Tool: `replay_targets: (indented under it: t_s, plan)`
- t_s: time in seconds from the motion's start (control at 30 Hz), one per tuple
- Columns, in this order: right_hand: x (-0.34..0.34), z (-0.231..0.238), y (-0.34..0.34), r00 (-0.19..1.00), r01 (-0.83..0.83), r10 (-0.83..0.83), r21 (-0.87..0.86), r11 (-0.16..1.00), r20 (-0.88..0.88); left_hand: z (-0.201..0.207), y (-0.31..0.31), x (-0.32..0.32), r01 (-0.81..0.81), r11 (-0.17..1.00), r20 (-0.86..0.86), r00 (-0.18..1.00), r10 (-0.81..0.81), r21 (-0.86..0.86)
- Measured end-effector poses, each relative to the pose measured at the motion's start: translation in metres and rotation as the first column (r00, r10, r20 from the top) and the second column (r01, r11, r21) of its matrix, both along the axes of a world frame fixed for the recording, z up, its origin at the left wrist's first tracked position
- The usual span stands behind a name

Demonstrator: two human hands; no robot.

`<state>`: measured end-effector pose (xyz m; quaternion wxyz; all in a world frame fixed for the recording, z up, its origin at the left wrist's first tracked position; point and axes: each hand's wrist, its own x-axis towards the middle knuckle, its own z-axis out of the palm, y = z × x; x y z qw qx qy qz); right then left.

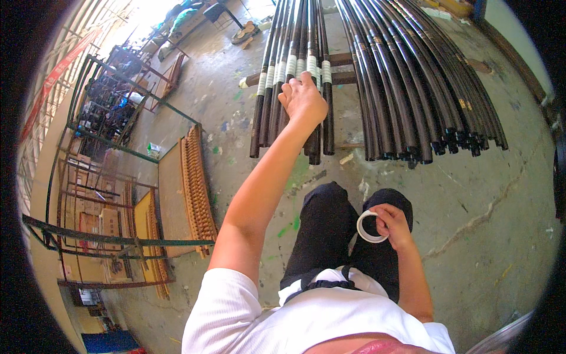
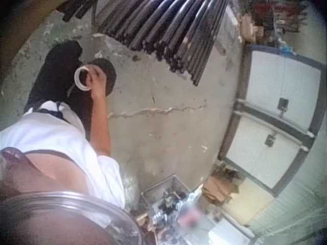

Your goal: The person wraps white adhesive tape around the ends of black carbon fiber tubes and places them back into a pile on the floor.

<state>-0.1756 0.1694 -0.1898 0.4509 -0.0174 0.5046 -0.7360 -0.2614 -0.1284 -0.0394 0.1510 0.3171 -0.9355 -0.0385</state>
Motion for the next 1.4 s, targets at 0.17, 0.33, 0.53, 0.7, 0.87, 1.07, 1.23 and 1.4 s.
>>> replay_targets:
  t_s: [0.17, 0.33, 0.53, 0.7, 0.87, 1.07, 1.23, 1.4]
  plan:
    - [-0.002, 0.002, 0.003, 0.999, -0.004, 0.005, -0.034, 0.999, 0.037, -0.007, 0.003, -0.004, 0.021, 0.988, 0.08, 0.997, -0.009, -0.154]
    - [-0.004, -0.002, 0.005, 0.998, 0.001, 0.001, -0.037, 0.999, 0.062, 0.005, 0.021, -0.008, 0.209, 0.965, -0.106, 0.968, -0.226, -0.156]
    - [-0.005, -0.005, 0.006, 0.997, 0.002, 0.004, -0.067, 0.998, 0.083, 0.02, 0.065, -0.045, 0.153, 0.949, 0.038, 0.985, -0.17, 0.275]
    - [-0.003, -0.001, 0.008, 0.998, 0.028, -0.026, -0.041, 0.999, 0.05, 0.008, 0.058, -0.072, 0.086, 0.894, 0.09, 0.986, -0.14, 0.439]
    - [-0.001, -0.002, 0.007, 0.998, 0.043, -0.04, -0.059, 0.997, 0.043, -0.012, 0.038, -0.09, 0.15, 0.797, -0.138, 0.987, -0.085, 0.585]
    - [0.0, -0.002, 0.006, 0.999, 0.044, -0.043, -0.036, 0.998, 0.024, -0.012, 0.044, -0.088, 0.173, 0.585, -0.271, 0.959, 0.083, 0.792]
    - [0.005, 0.0, 0.005, 0.998, 0.062, -0.061, -0.034, 0.997, 0.02, 0.026, 0.07, 0.006, 0.463, 0.511, -0.557, 0.83, 0.038, 0.724]
    - [0.002, 0.007, 0.008, 0.996, 0.041, -0.05, -0.119, 0.992, -0.074, 0.029, 0.104, 0.095, 0.767, 0.049, -0.763, 0.625, 0.163, 0.639]
